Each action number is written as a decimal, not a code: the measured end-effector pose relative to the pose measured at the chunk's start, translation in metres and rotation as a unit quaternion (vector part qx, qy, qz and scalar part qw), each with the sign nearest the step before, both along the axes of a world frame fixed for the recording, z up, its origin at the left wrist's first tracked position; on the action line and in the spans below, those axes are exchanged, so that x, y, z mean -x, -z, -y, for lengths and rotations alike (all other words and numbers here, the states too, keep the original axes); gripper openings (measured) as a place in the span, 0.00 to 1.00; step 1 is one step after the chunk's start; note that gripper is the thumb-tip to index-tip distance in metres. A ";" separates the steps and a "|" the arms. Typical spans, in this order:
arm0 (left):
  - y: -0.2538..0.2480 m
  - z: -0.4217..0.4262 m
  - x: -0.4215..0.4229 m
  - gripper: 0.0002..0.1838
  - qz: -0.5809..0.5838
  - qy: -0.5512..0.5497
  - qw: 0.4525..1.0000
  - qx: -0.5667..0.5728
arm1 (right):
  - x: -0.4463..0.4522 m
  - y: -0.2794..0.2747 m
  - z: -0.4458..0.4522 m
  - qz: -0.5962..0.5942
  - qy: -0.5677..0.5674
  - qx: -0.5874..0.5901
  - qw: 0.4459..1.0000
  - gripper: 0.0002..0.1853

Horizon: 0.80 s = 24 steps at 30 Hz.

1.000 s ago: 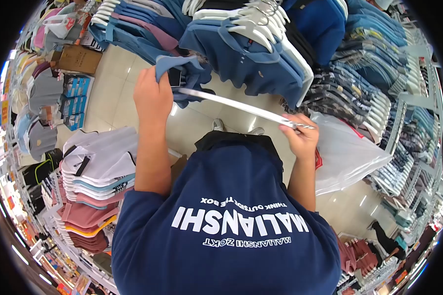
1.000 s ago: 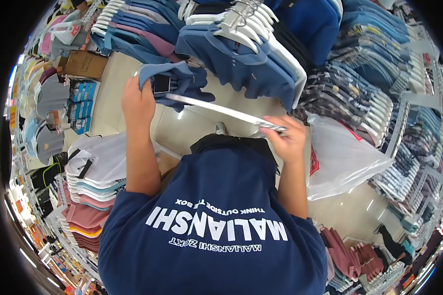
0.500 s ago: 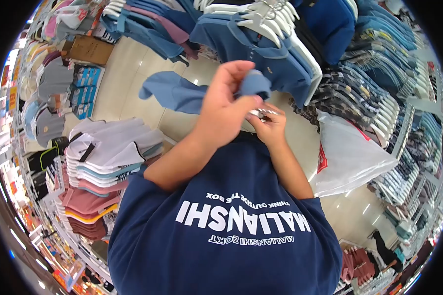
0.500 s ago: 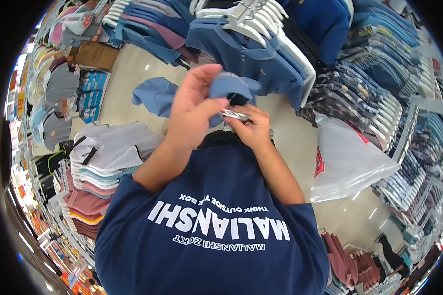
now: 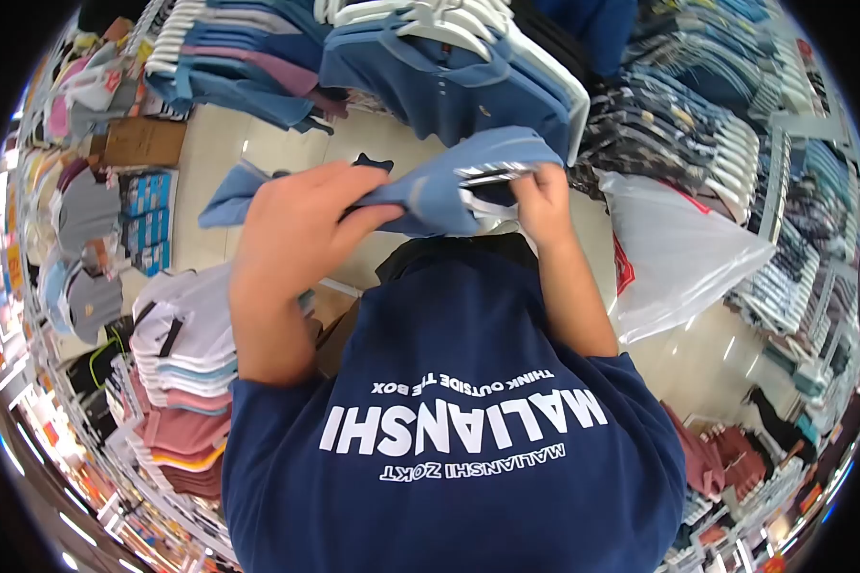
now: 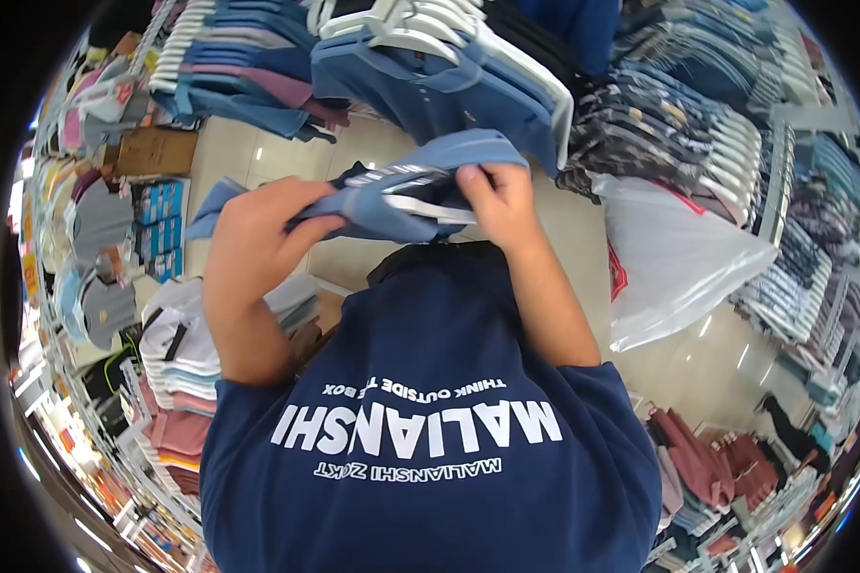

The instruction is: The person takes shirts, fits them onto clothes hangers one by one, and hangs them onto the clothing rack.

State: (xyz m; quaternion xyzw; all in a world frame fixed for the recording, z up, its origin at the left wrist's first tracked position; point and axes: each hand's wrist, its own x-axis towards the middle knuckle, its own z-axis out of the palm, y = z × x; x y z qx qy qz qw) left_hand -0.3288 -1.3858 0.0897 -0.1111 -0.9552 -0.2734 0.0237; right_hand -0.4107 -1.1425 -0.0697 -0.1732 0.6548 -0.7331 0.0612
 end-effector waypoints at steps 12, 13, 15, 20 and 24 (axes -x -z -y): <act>0.006 0.033 -0.013 0.12 -0.009 -0.137 0.988 -0.065 | -0.016 -0.012 -0.019 0.201 -0.230 -0.212 0.928 0.40; 0.009 0.033 -0.011 0.12 -0.022 -0.143 0.987 -0.072 | -0.017 -0.014 -0.017 0.168 -0.209 -0.265 0.926 0.41; 0.016 0.032 -0.007 0.13 -0.028 -0.159 0.984 -0.071 | -0.021 -0.017 -0.013 0.185 -0.177 -0.288 0.923 0.39; 0.031 0.024 0.001 0.15 -0.103 -0.202 0.974 0.015 | -0.034 -0.018 -0.004 -0.037 0.031 -0.382 0.923 0.26; 0.039 0.032 -0.002 0.16 -0.113 -0.214 0.970 0.030 | -0.044 -0.012 -0.004 -0.145 0.091 -0.320 0.932 0.19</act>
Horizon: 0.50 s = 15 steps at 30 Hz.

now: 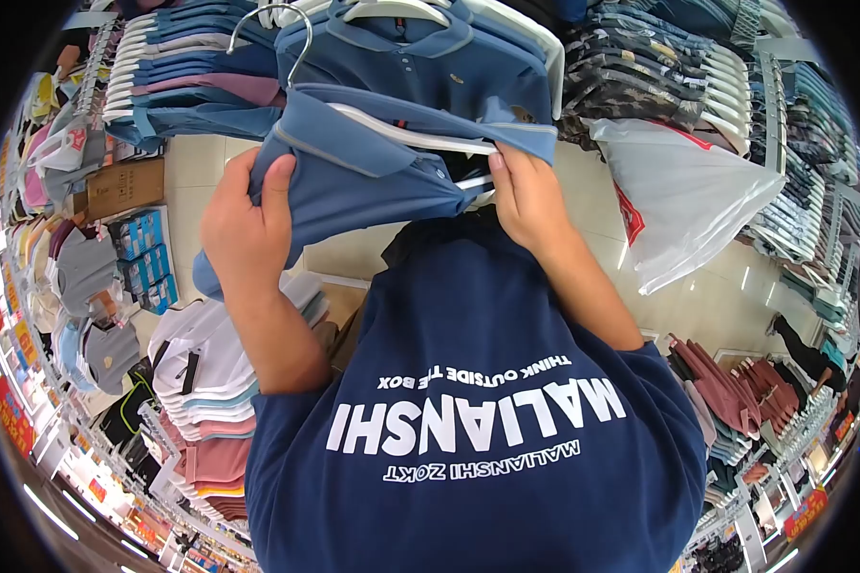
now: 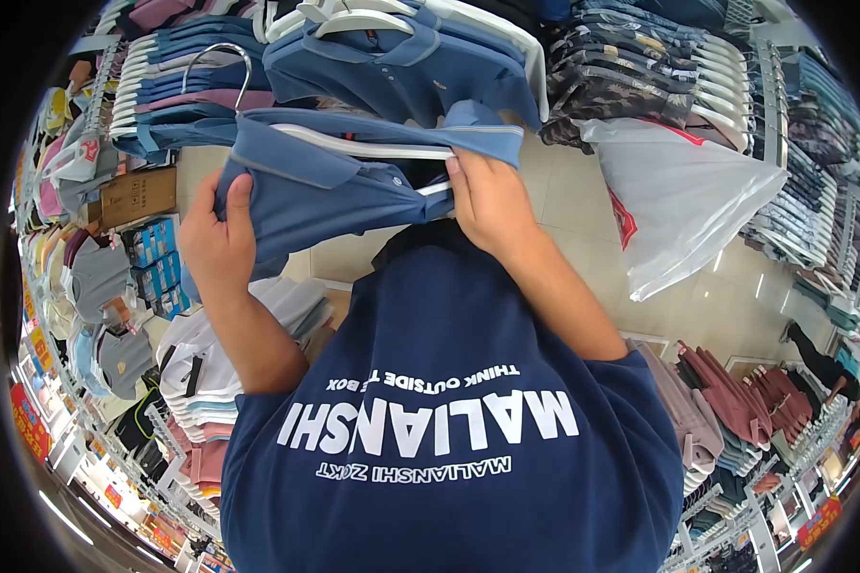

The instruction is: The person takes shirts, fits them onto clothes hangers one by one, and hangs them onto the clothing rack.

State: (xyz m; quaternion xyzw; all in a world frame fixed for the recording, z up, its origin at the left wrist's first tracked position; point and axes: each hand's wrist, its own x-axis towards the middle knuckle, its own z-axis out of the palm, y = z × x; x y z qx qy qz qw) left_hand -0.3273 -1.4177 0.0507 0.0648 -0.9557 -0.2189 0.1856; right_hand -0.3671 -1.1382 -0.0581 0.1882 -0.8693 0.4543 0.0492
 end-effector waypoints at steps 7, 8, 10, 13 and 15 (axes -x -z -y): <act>0.001 -0.012 -0.013 0.16 -0.066 0.045 0.997 -0.007 | 0.008 0.001 -0.002 0.106 0.044 0.020 0.993 0.20; 0.002 -0.014 -0.014 0.16 -0.066 0.048 0.997 -0.008 | 0.014 0.005 -0.005 0.116 0.010 -0.043 0.992 0.20; 0.001 -0.013 -0.016 0.18 -0.047 0.096 0.994 0.020 | 0.023 0.016 -0.007 0.112 -0.051 -0.134 0.983 0.21; 0.014 -0.001 -0.013 0.18 -0.118 0.143 0.981 0.047 | 0.029 -0.004 -0.009 0.328 -0.146 -0.022 0.933 0.23; 0.017 0.009 -0.013 0.18 -0.120 0.140 0.982 0.044 | 0.023 0.008 -0.025 0.284 -0.222 0.048 0.932 0.25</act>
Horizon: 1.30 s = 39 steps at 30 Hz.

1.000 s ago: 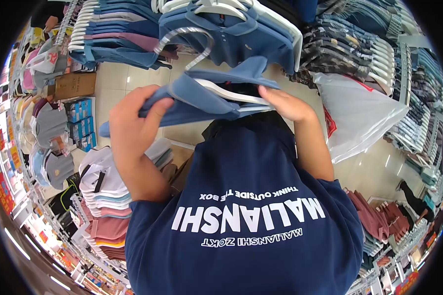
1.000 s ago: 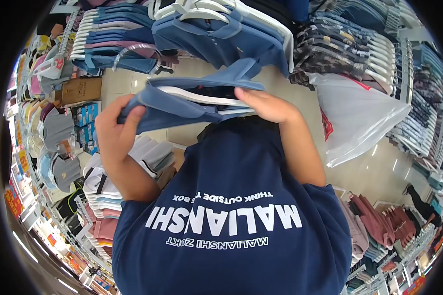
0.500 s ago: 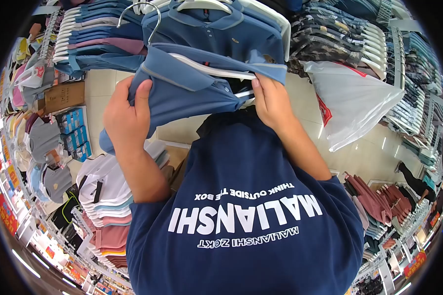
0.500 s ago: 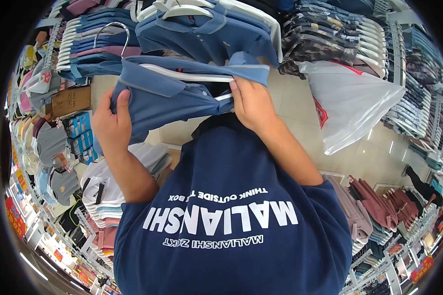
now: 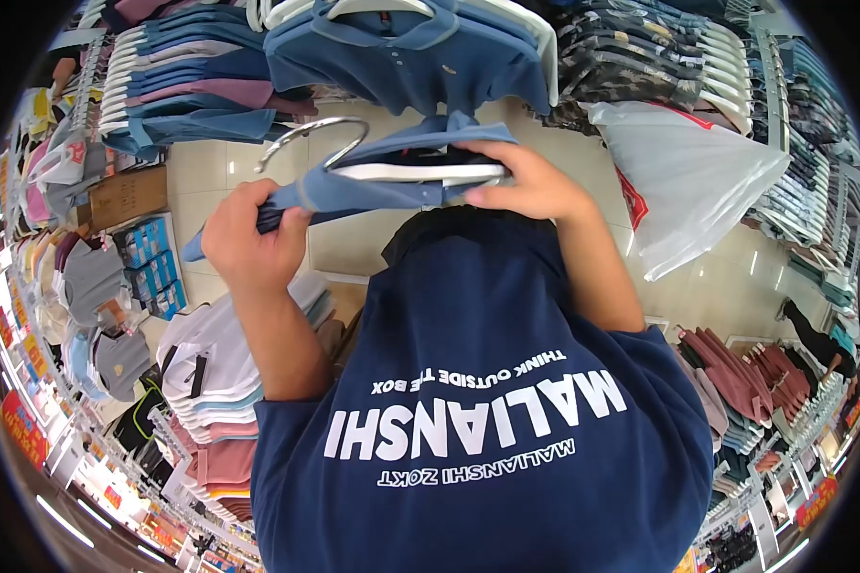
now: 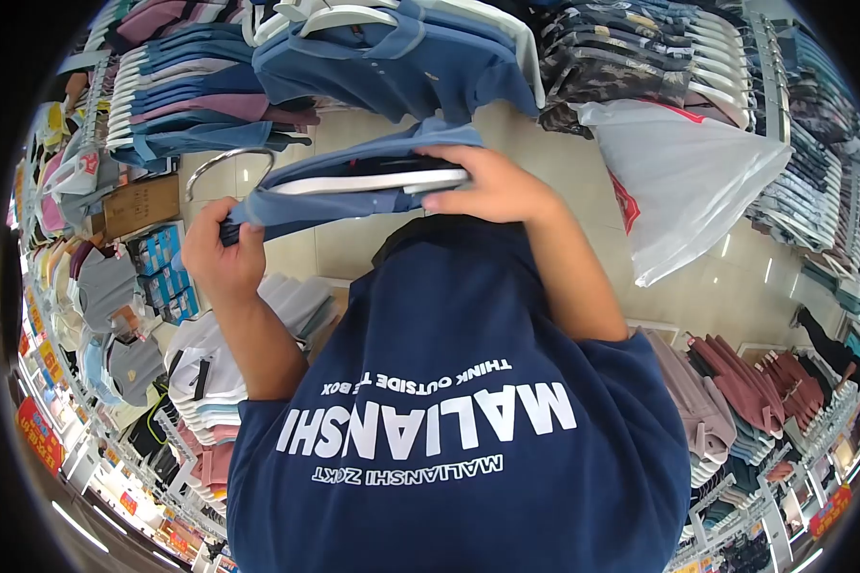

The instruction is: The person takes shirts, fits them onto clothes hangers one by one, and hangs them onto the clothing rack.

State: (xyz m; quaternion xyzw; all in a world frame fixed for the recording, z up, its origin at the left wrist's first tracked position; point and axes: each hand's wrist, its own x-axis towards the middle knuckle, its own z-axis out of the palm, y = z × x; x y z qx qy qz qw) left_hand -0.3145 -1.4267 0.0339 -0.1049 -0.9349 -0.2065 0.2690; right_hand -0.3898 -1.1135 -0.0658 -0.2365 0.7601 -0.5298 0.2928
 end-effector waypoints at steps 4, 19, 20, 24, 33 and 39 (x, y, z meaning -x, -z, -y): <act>0.002 0.011 -0.007 0.17 -0.019 0.006 1.000 0.000 | -0.013 0.006 -0.009 0.309 0.115 0.355 0.875 0.16; -0.045 0.002 -0.006 0.19 -0.072 0.115 0.984 -0.119 | -0.024 0.034 0.034 0.131 0.058 0.114 0.983 0.10; -0.044 0.009 -0.009 0.19 -0.075 0.079 0.988 -0.107 | -0.023 0.030 0.027 0.103 0.100 0.084 0.986 0.09; -0.026 0.032 -0.023 0.14 -0.078 0.010 0.982 -0.173 | -0.013 0.013 -0.008 0.064 0.136 0.083 0.985 0.06; -0.006 0.041 -0.027 0.19 -0.100 -0.103 0.980 -0.139 | -0.017 -0.042 -0.019 -0.339 0.157 -0.142 0.917 0.07; -0.004 0.034 -0.023 0.17 -0.049 -0.180 0.982 -0.029 | -0.026 -0.056 -0.009 -0.322 0.246 -0.193 0.893 0.10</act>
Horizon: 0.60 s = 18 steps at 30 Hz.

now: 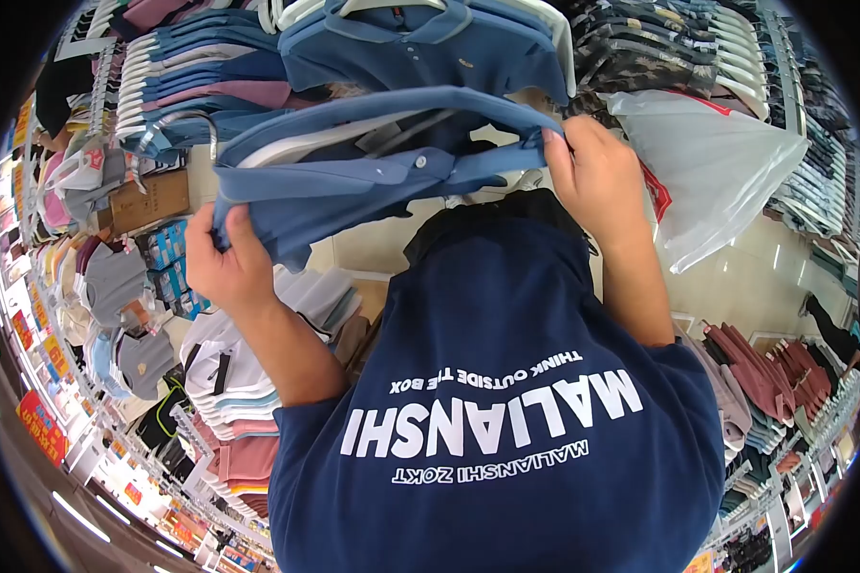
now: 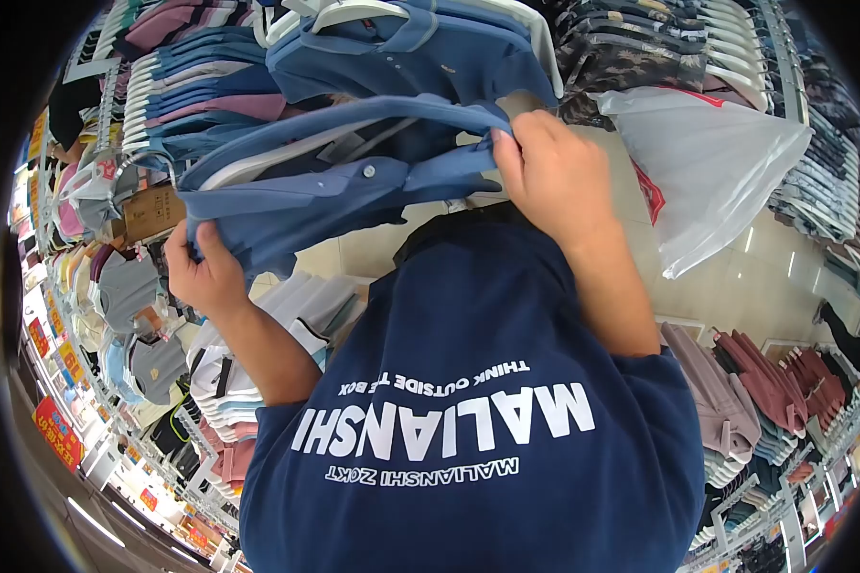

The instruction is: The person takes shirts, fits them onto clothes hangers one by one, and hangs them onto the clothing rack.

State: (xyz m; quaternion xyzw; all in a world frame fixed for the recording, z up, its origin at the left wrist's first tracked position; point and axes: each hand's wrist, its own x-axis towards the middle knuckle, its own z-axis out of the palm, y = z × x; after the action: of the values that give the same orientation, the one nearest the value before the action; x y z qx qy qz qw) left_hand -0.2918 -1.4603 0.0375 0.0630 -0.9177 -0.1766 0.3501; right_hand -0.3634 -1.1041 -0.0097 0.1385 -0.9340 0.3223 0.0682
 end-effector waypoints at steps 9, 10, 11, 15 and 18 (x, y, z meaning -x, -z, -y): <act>-0.002 -0.028 0.014 0.16 0.113 0.137 0.976 -0.129 | 0.005 0.007 -0.018 0.337 -0.306 0.118 0.883 0.10; -0.003 -0.027 0.016 0.16 0.124 0.158 0.969 -0.142 | 0.010 0.006 -0.022 0.156 -0.225 0.128 0.953 0.13; -0.003 -0.027 0.018 0.16 0.135 0.180 0.962 -0.154 | 0.015 0.005 -0.023 -0.033 -0.134 0.135 0.981 0.17; 0.001 -0.034 0.036 0.10 0.108 0.214 0.952 -0.191 | 0.029 0.012 -0.012 -0.055 -0.185 0.076 0.978 0.20; 0.011 -0.038 0.052 0.10 0.149 0.256 0.924 -0.244 | 0.032 0.024 0.004 -0.033 -0.151 0.091 0.984 0.14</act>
State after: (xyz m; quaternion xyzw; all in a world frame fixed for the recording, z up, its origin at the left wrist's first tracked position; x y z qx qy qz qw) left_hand -0.3435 -1.4223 0.0265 -0.0649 -0.8726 -0.4672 0.1264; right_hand -0.3957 -1.1079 -0.0333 0.2812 -0.8663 0.4081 0.0619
